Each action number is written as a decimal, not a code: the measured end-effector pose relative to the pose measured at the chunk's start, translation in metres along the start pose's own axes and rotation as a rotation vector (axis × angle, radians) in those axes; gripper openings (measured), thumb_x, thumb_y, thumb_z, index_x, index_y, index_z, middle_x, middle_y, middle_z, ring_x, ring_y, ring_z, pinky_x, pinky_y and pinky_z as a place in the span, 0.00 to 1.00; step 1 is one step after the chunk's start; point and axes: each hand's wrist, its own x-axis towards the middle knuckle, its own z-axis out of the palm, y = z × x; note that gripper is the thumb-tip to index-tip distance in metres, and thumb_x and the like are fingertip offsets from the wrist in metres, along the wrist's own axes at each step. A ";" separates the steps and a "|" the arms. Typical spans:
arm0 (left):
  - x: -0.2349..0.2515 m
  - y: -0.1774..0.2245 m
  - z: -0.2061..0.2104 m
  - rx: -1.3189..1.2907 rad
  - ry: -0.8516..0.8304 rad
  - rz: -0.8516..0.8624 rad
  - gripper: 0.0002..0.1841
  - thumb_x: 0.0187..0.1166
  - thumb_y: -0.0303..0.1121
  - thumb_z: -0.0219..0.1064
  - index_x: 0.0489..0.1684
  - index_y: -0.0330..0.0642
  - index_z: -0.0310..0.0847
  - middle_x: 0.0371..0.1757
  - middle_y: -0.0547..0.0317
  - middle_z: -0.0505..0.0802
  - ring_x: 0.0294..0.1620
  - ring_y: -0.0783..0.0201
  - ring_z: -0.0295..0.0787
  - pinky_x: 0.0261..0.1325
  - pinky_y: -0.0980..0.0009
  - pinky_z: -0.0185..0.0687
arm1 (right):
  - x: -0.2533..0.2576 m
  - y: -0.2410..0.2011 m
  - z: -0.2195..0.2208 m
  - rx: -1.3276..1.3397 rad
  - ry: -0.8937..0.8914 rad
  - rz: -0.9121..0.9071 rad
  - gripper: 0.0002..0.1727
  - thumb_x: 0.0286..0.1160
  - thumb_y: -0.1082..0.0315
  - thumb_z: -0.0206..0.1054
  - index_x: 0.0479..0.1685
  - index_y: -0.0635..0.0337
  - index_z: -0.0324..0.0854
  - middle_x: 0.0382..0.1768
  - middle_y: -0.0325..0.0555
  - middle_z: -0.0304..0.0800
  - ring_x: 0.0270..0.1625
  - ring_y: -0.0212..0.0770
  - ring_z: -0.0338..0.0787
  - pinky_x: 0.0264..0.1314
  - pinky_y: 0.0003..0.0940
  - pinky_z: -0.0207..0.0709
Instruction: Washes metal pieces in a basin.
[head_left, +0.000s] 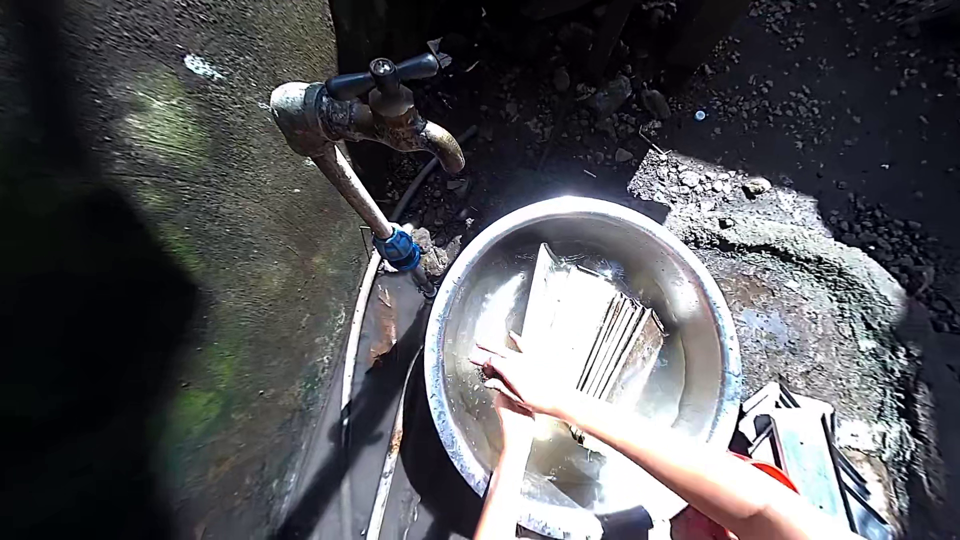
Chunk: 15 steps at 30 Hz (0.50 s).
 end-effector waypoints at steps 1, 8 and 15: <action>0.000 0.006 -0.002 0.153 -0.039 0.011 0.14 0.77 0.15 0.60 0.57 0.13 0.76 0.52 0.30 0.90 0.57 0.55 0.88 0.68 0.66 0.79 | 0.001 0.002 -0.013 -0.014 -0.062 -0.025 0.22 0.91 0.58 0.54 0.71 0.62 0.81 0.80 0.50 0.79 0.87 0.51 0.71 0.93 0.69 0.38; 0.001 0.010 -0.006 0.459 -0.138 0.307 0.22 0.76 0.18 0.62 0.70 0.33 0.83 0.61 0.35 0.92 0.64 0.39 0.90 0.73 0.45 0.76 | 0.038 0.112 -0.127 -0.270 0.413 0.183 0.10 0.76 0.75 0.67 0.52 0.72 0.82 0.44 0.63 0.90 0.54 0.61 0.90 0.78 0.62 0.68; 0.010 0.001 -0.006 0.473 -0.177 0.210 0.18 0.71 0.15 0.58 0.55 0.28 0.89 0.56 0.38 0.94 0.61 0.48 0.91 0.72 0.56 0.79 | -0.009 0.165 -0.109 0.121 0.903 0.898 0.21 0.90 0.64 0.56 0.71 0.73 0.72 0.59 0.70 0.87 0.65 0.60 0.87 0.71 0.53 0.75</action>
